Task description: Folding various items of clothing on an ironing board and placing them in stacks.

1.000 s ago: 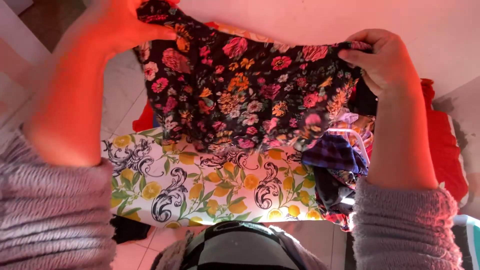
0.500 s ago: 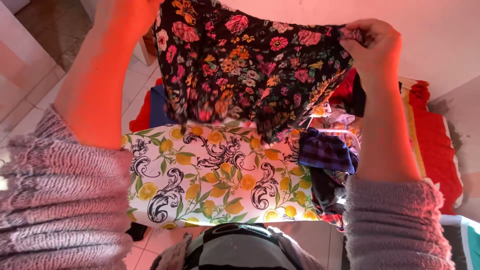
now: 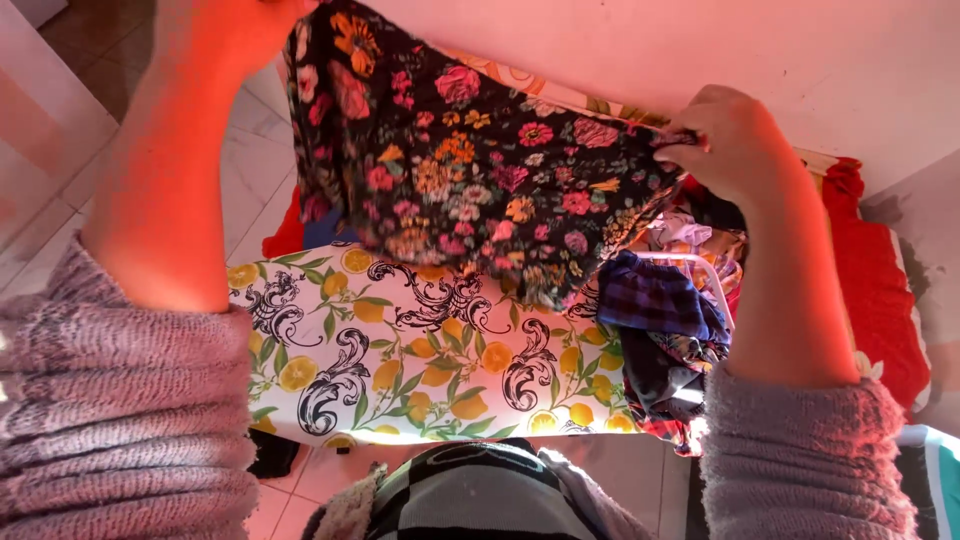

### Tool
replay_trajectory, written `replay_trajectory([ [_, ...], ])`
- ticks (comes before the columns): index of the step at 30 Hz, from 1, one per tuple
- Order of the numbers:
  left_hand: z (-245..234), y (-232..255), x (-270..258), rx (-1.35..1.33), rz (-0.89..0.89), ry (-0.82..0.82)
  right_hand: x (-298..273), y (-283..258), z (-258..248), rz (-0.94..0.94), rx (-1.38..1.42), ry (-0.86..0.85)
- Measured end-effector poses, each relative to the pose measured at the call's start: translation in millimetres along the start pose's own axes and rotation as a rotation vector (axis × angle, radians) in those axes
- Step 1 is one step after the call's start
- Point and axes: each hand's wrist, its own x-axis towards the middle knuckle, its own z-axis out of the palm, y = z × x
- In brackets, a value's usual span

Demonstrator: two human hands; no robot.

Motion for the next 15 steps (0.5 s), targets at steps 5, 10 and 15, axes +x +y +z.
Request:
replay_trajectory([
  [5, 62.6, -78.1, 4.7, -0.486, -0.103, -0.023, 5.4, 10.6, 41.5, -0.027, -0.016, 0.096],
  [10, 97.1, -115.6, -3.9, -0.256, -0.188, 0.277, 32.4, -20.0, 59.7, 0.609, 0.794, 0.150],
  [15, 24.1, -74.4, -25.7, -0.100, 0.149, 0.340, 20.3, -15.4, 70.2, 0.345, 0.939, 0.330],
])
